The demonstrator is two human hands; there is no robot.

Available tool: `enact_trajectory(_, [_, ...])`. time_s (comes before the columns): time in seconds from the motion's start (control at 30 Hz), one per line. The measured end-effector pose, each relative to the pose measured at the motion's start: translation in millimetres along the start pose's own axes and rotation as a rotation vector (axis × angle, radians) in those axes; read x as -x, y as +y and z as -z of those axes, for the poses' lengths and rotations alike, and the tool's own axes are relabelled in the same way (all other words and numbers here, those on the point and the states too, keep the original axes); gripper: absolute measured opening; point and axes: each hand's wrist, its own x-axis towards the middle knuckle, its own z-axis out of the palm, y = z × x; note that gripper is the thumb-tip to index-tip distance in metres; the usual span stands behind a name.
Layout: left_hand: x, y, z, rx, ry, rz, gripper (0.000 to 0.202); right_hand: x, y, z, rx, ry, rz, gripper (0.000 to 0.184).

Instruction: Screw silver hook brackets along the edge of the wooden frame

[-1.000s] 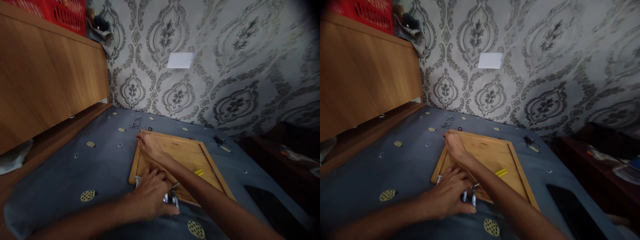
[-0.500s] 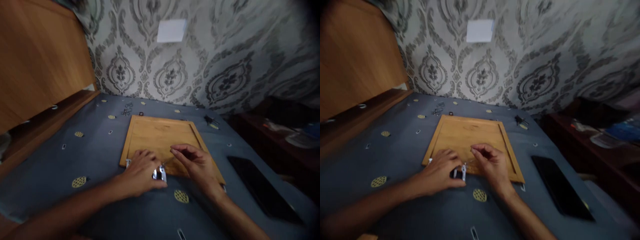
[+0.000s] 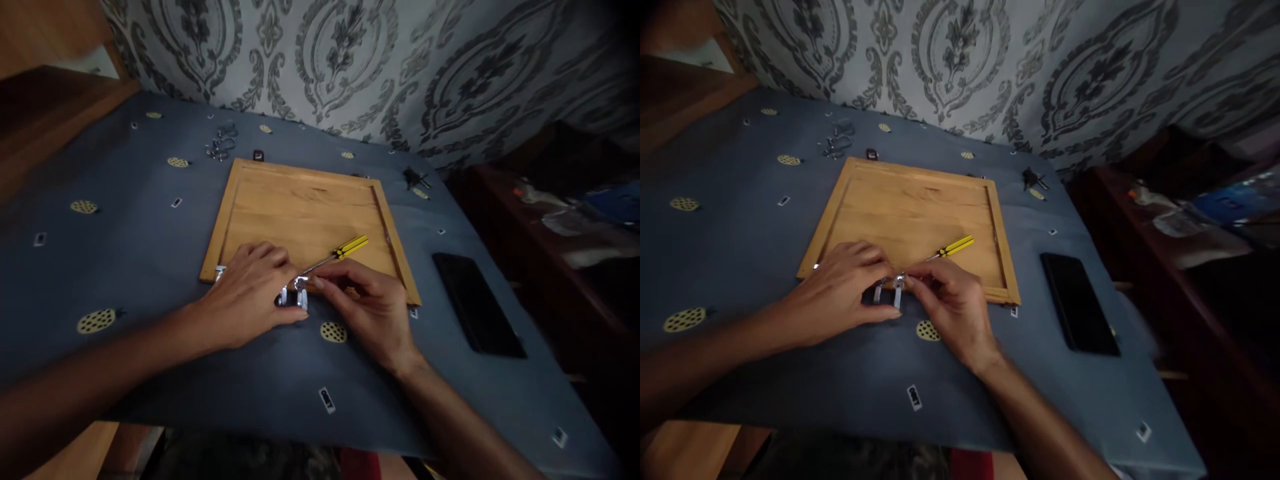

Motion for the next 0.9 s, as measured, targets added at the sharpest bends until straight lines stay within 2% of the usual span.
enact_trajectory(0.1, [-0.6, 0.0, -0.5, 0.008, 0.008, -0.012, 0.03, 1.0, 4.6, -0.4, 0.032, -0.1, 0.017, 0.007])
enact_trajectory(0.2, [-1.3, -0.2, -1.5, 0.005, -0.004, -0.016, 0.031, 0.8, 8.0, -0.9, 0.068, -0.14, 0.037, 0.008])
enact_trajectory(0.4, [-2.6, -0.3, -3.5, 0.001, -0.001, -0.016, 0.033, 1.4, 9.1, -2.1, 0.126, -0.151, 0.072, 0.007])
enact_trajectory(0.6, [-2.5, -0.8, -5.7, -0.001, 0.024, -0.022, 0.033, 2.2, 8.7, -3.1, 0.217, -0.142, 0.185, 0.009])
enact_trajectory(0.9, [-5.6, 0.9, -2.5, 0.016, -0.037, 0.004, 0.033, 2.2, 10.5, -4.8, 0.235, -0.182, 0.316, 0.026])
